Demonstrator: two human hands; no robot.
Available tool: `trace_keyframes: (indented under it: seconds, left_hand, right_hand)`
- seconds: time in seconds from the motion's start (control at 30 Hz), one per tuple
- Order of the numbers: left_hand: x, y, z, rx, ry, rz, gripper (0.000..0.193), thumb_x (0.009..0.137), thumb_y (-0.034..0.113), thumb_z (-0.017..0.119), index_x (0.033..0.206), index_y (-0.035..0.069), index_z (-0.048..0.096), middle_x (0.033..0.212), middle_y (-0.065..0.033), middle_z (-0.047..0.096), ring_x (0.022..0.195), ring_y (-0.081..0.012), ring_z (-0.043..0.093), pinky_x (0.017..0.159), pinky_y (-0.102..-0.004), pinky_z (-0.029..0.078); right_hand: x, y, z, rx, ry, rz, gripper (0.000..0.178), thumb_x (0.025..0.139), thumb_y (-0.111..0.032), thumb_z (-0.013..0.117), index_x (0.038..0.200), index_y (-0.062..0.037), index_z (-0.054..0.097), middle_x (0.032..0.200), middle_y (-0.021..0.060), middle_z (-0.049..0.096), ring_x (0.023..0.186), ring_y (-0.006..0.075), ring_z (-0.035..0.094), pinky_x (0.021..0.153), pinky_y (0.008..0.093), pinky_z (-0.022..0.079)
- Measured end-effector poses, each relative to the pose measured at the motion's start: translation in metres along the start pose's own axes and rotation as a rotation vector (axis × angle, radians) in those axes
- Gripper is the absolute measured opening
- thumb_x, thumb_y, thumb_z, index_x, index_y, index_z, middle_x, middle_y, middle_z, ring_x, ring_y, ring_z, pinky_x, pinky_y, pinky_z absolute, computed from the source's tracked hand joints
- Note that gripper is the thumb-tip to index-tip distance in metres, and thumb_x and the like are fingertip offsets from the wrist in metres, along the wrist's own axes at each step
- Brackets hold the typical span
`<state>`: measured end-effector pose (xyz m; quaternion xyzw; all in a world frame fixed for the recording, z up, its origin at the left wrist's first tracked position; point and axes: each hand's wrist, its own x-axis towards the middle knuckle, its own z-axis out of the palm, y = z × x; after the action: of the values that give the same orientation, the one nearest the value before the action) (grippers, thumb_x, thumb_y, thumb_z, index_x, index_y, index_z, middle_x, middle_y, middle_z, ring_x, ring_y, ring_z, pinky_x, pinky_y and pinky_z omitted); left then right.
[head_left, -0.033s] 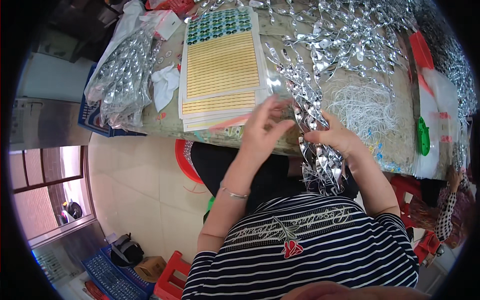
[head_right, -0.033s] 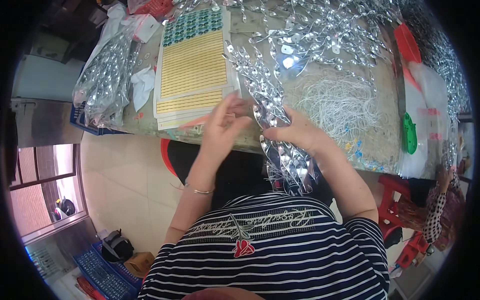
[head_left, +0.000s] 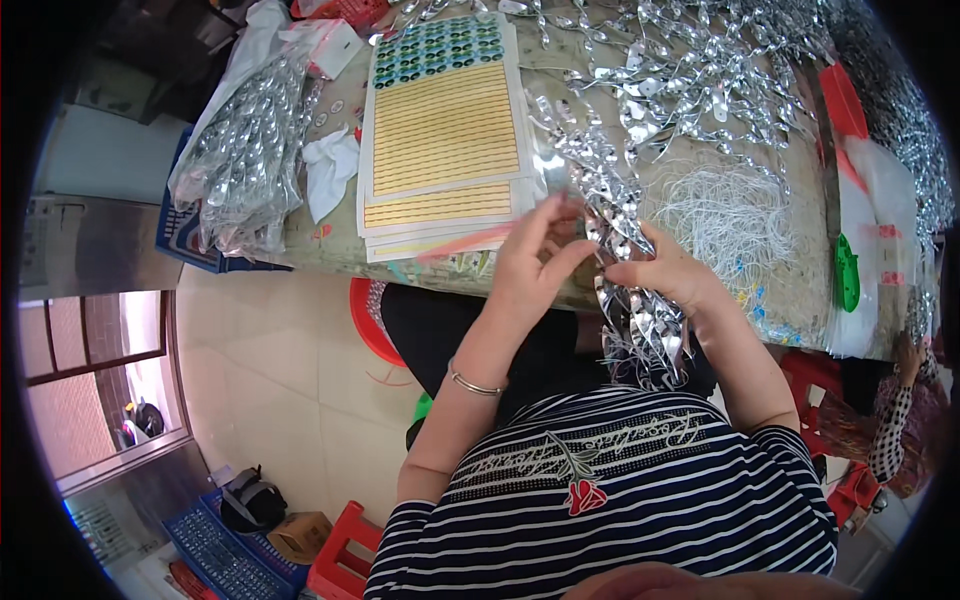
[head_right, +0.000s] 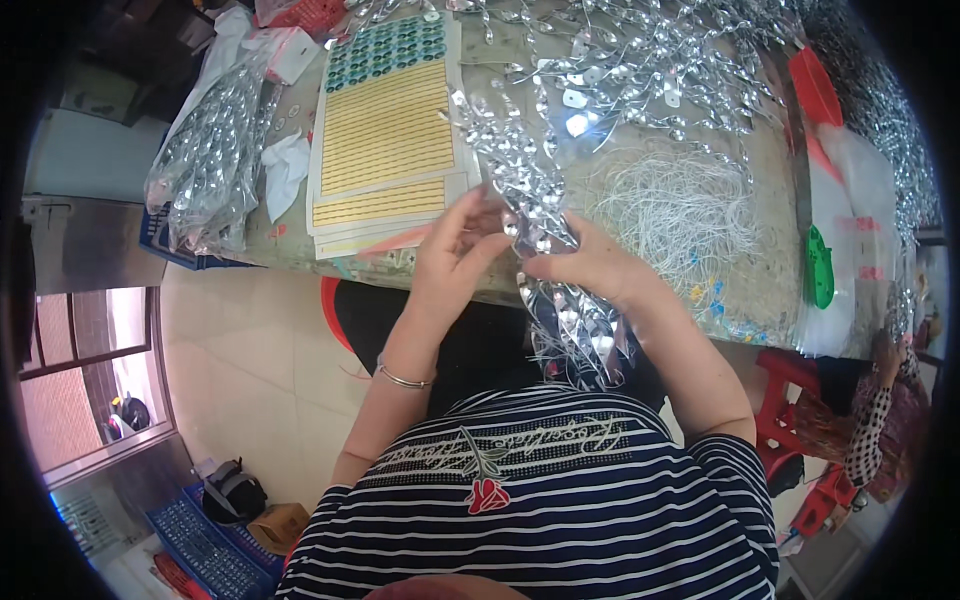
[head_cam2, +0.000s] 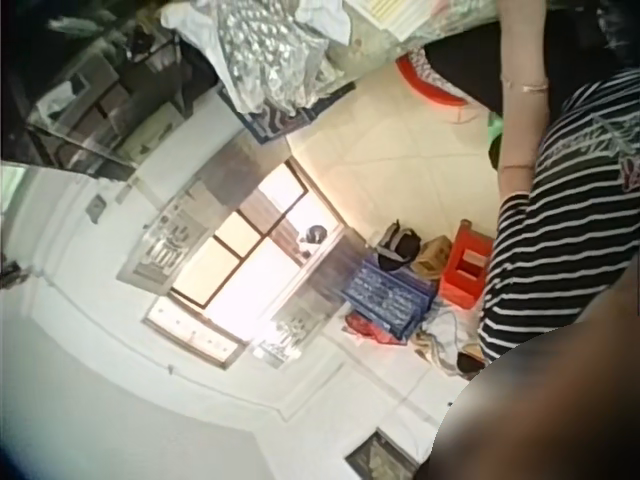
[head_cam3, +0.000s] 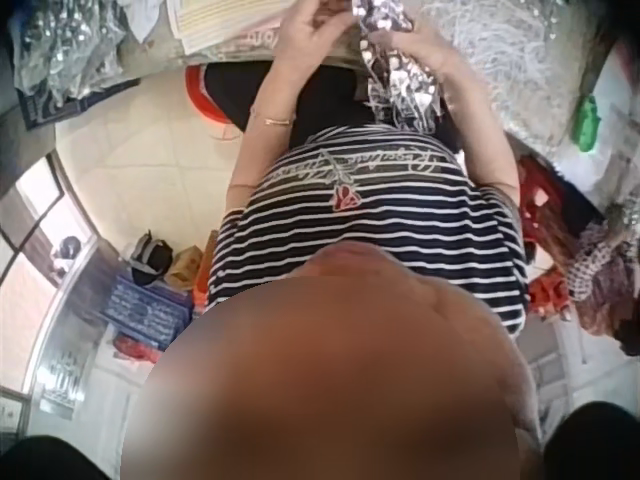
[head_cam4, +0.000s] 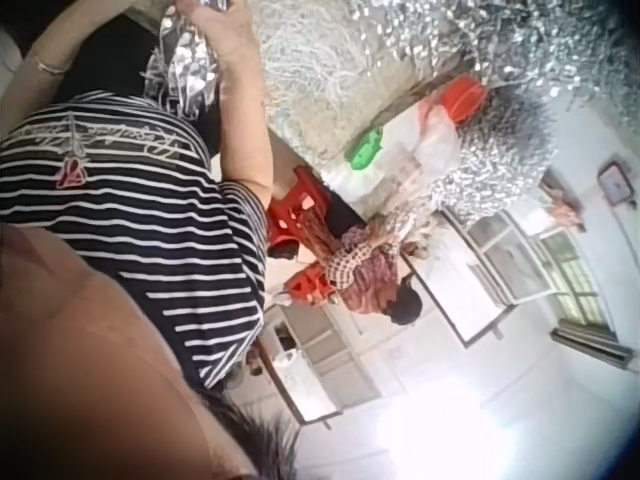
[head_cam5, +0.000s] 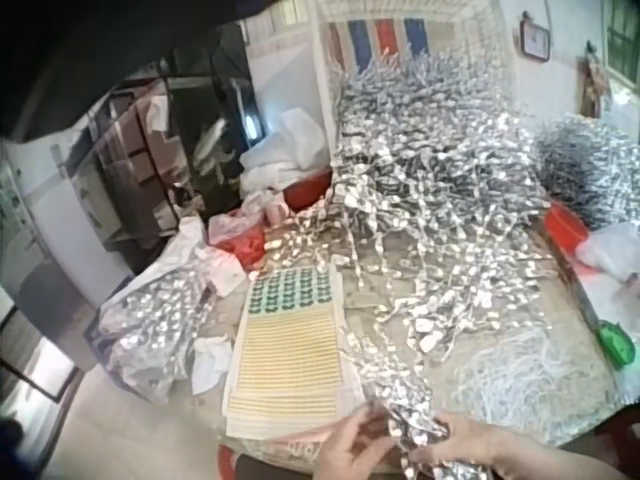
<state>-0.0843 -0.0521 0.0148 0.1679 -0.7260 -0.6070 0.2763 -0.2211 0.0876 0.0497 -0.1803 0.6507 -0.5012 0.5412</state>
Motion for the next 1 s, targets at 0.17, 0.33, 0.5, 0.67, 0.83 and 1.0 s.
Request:
trace_keyframes:
  seconds: [0.17, 0.33, 0.5, 0.67, 0.83, 1.0]
  left_hand:
    - [0.001, -0.011, 0.003, -0.117, -0.128, -0.194, 0.052, 0.084, 0.009, 0.069, 0.128, -0.004, 0.044, 0.110, -0.0100, 0.059, 0.091, -0.0120, 0.059, 0.075, -0.0243, 0.049]
    - [-0.004, -0.008, 0.015, -0.470, -0.086, -0.240, 0.047, 0.086, 0.010, 0.066, 0.127, 0.002, 0.045, 0.113, -0.0054, 0.058, 0.102, -0.0139, 0.056, 0.089, -0.0300, 0.045]
    - [-0.008, 0.001, 0.012, -0.349, -0.124, -0.301, 0.048, 0.090, 0.016, 0.064, 0.129, 0.003, 0.041, 0.112, -0.0069, 0.058, 0.096, -0.0120, 0.058, 0.074, -0.0243, 0.051]
    - [-0.007, 0.006, 0.014, -0.321, -0.122, -0.309, 0.042, 0.089, 0.022, 0.064, 0.120, 0.002, 0.046, 0.100, -0.0062, 0.058, 0.072, -0.0084, 0.059, 0.052, -0.0196, 0.047]
    - [0.000, -0.008, -0.004, 0.092, 0.119, 0.037, 0.034, 0.089, 0.022, 0.064, 0.115, 0.001, 0.055, 0.097, -0.0082, 0.058, 0.083, -0.0158, 0.058, 0.072, -0.0285, 0.049]
    - [0.009, -0.039, -0.066, 0.775, 0.221, 0.245, 0.042, 0.079, 0.018, 0.070, 0.117, 0.006, 0.058, 0.111, -0.0124, 0.057, 0.103, -0.0303, 0.052, 0.093, -0.0412, 0.040]
  right_hand:
    - [-0.003, -0.006, 0.014, 0.197, -0.122, 0.071, 0.069, 0.072, -0.020, 0.078, 0.130, -0.0027, 0.045, 0.109, 0.0101, 0.062, 0.099, 0.0154, 0.060, 0.083, 0.0268, 0.048]
    - [-0.004, 0.001, 0.021, 0.137, -0.077, 0.039, 0.074, 0.069, -0.016, 0.081, 0.129, 0.0017, 0.043, 0.108, 0.0121, 0.062, 0.095, 0.0162, 0.062, 0.083, 0.0266, 0.049]
    - [-0.005, -0.004, 0.028, 0.081, 0.002, 0.055, 0.059, 0.068, -0.007, 0.074, 0.122, -0.0007, 0.051, 0.104, 0.0108, 0.063, 0.091, 0.0173, 0.064, 0.080, 0.0290, 0.051]
    - [0.001, 0.008, 0.020, 0.079, -0.055, -0.040, 0.066, 0.069, -0.014, 0.075, 0.126, 0.0010, 0.045, 0.103, 0.0114, 0.062, 0.090, 0.0168, 0.061, 0.080, 0.0293, 0.049]
    - [-0.005, -0.007, 0.014, 0.117, 0.045, 0.011, 0.047, 0.070, -0.003, 0.070, 0.114, 0.0000, 0.054, 0.093, 0.0118, 0.066, 0.085, 0.0196, 0.065, 0.079, 0.0305, 0.052]
    - [-0.024, -0.018, -0.006, 0.061, 0.219, -0.079, 0.043, 0.071, -0.008, 0.070, 0.111, -0.0012, 0.055, 0.090, 0.0106, 0.067, 0.080, 0.0204, 0.065, 0.075, 0.0325, 0.051]
